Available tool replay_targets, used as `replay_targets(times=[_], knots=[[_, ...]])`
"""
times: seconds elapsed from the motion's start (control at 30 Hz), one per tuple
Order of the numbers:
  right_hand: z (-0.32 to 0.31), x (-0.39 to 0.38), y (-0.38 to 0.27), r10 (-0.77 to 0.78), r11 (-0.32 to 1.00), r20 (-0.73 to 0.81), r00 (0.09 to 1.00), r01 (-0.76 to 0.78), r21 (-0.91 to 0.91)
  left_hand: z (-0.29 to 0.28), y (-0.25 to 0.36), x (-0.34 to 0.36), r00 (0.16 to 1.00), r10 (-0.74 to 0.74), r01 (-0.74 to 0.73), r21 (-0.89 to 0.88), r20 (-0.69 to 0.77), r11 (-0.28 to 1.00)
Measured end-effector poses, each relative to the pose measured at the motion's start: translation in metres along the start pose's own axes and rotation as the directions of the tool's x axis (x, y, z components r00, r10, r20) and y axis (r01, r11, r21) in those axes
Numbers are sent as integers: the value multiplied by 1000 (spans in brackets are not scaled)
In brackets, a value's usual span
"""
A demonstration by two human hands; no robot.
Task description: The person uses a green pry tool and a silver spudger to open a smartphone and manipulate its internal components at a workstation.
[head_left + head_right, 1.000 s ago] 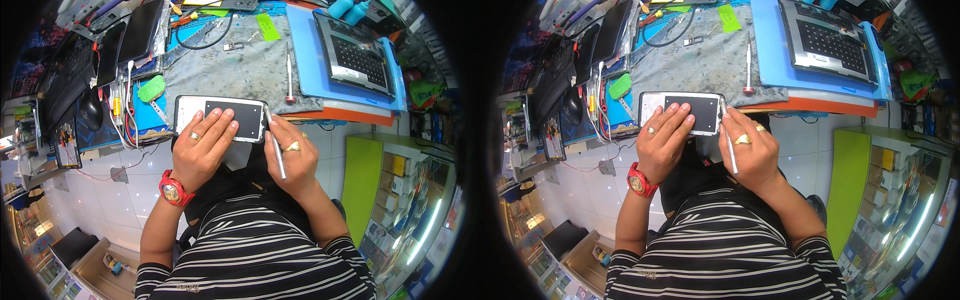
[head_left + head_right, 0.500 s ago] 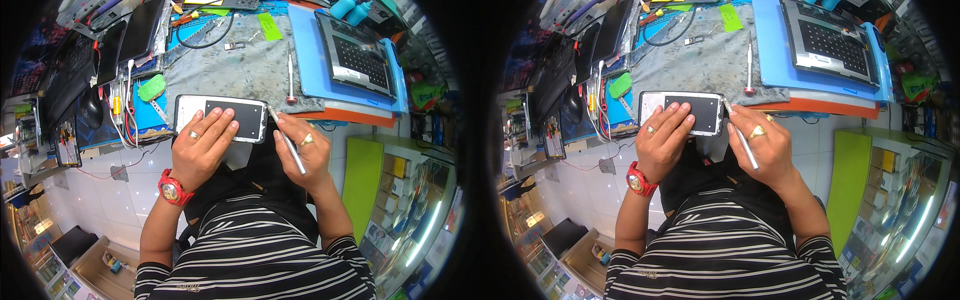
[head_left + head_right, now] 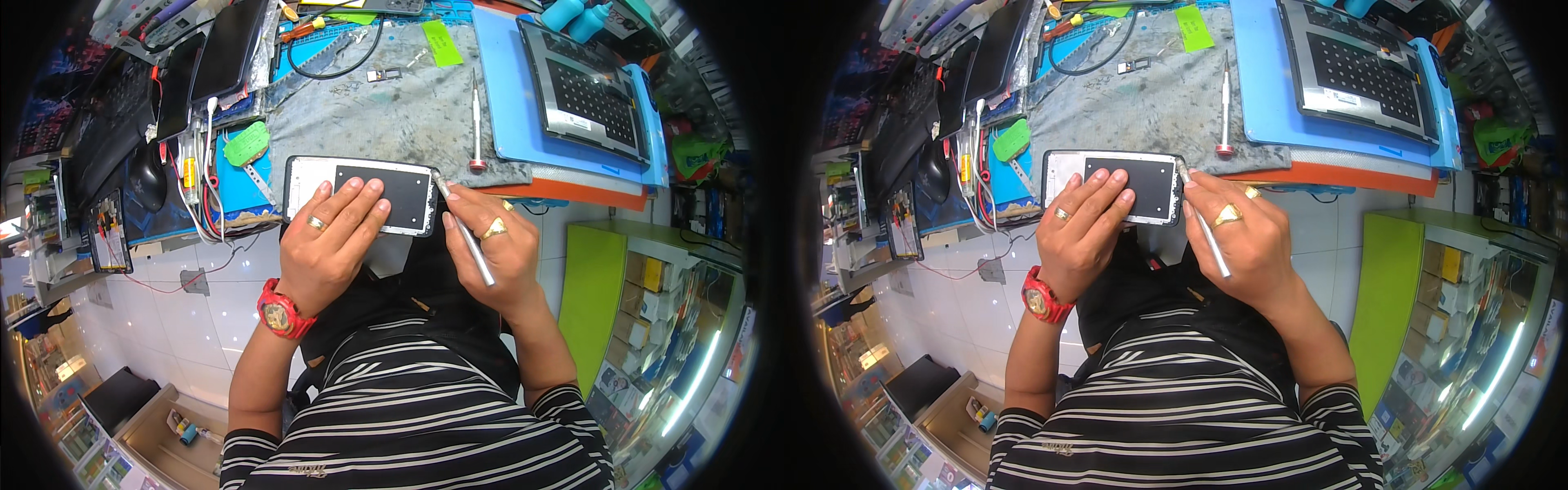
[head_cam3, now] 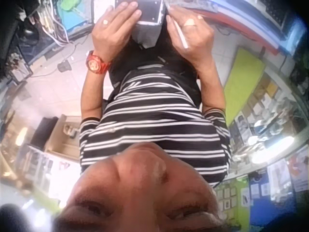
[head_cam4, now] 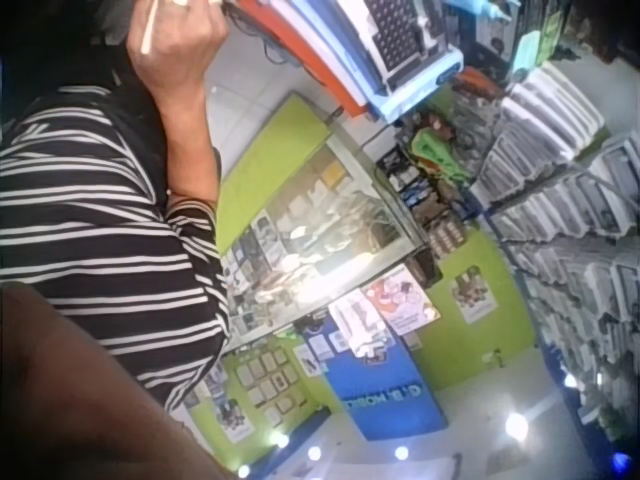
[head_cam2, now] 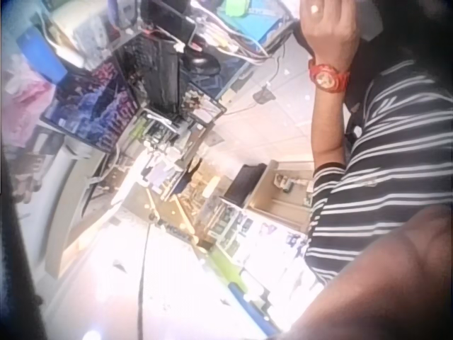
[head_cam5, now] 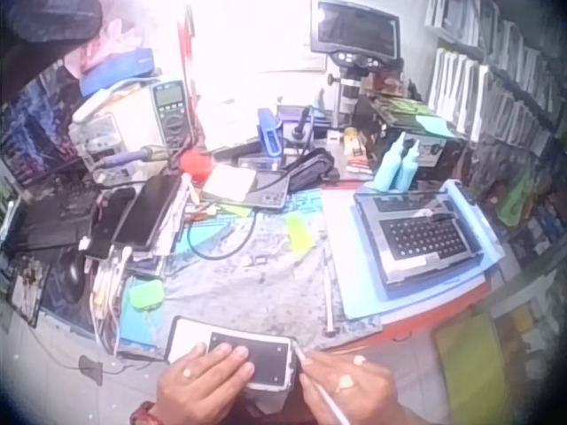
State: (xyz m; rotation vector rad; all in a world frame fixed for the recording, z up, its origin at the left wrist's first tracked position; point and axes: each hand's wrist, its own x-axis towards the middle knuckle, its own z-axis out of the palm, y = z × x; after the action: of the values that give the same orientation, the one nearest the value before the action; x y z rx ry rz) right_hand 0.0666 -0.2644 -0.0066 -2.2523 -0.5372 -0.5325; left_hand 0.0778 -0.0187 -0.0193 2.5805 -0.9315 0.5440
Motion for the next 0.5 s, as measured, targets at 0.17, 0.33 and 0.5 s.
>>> replay_targets(times=[0.17, 0.33, 0.5], knots=[[-3, 2, 9, -28, 994, 21, 999, 25, 104, -2, -2, 0, 1000, 8, -8, -9, 9, 1000], [-4, -4, 8, 28, 989, -19, 999, -24, 149, -2, -7, -1, 999, 38, -37, -21, 13, 999], [-3, -5, 7, 39, 988, -20, 999, -35, 151, -2, -7, -1, 999, 32, -32, -31, 11, 999]])
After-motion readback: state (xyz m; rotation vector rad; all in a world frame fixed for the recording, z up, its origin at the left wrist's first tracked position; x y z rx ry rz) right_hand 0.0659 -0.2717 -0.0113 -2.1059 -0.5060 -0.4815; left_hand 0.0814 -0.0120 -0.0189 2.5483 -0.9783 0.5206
